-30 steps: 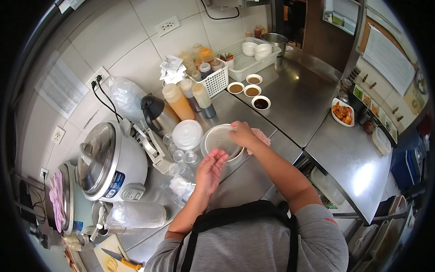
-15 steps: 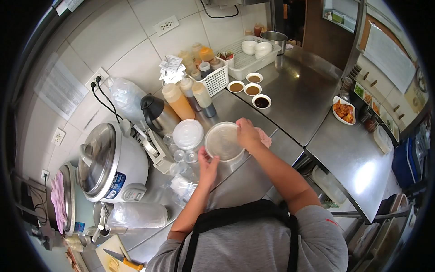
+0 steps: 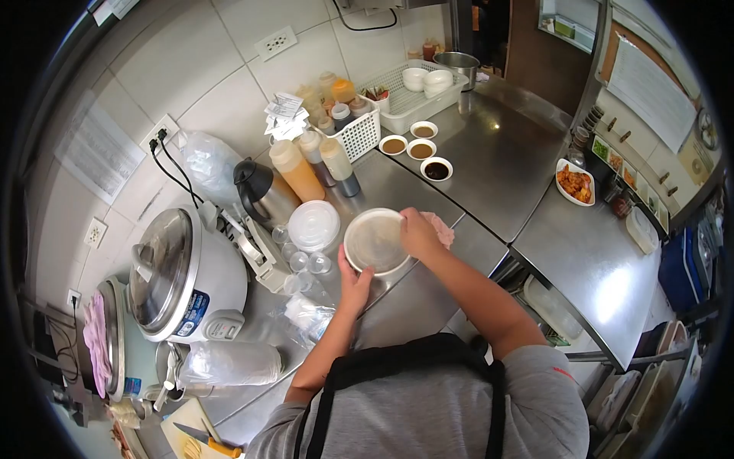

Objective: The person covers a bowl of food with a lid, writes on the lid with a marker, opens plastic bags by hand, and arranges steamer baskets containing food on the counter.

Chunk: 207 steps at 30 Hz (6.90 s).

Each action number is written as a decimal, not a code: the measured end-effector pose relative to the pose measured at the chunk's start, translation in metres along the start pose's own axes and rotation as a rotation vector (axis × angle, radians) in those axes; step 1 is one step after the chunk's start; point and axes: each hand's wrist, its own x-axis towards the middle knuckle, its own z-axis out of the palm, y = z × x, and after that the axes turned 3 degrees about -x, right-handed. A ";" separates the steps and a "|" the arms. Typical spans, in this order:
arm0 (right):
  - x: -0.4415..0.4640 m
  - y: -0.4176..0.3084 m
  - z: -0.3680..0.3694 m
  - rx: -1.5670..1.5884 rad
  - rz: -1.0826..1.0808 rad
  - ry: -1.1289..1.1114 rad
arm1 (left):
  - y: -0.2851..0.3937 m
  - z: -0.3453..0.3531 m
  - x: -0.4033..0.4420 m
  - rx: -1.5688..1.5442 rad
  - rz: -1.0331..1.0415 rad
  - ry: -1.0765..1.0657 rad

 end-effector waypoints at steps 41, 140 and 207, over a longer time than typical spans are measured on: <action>-0.070 0.007 -0.016 0.034 -0.164 -0.347 | 0.032 -0.002 -0.005 0.153 -0.465 -0.447; 0.045 -0.174 0.173 0.187 -0.305 -0.724 | 0.007 -0.197 -0.013 0.460 -0.209 0.703; -0.135 0.036 0.020 0.750 -0.129 -0.188 | 0.004 -0.030 0.011 -0.366 -0.365 0.140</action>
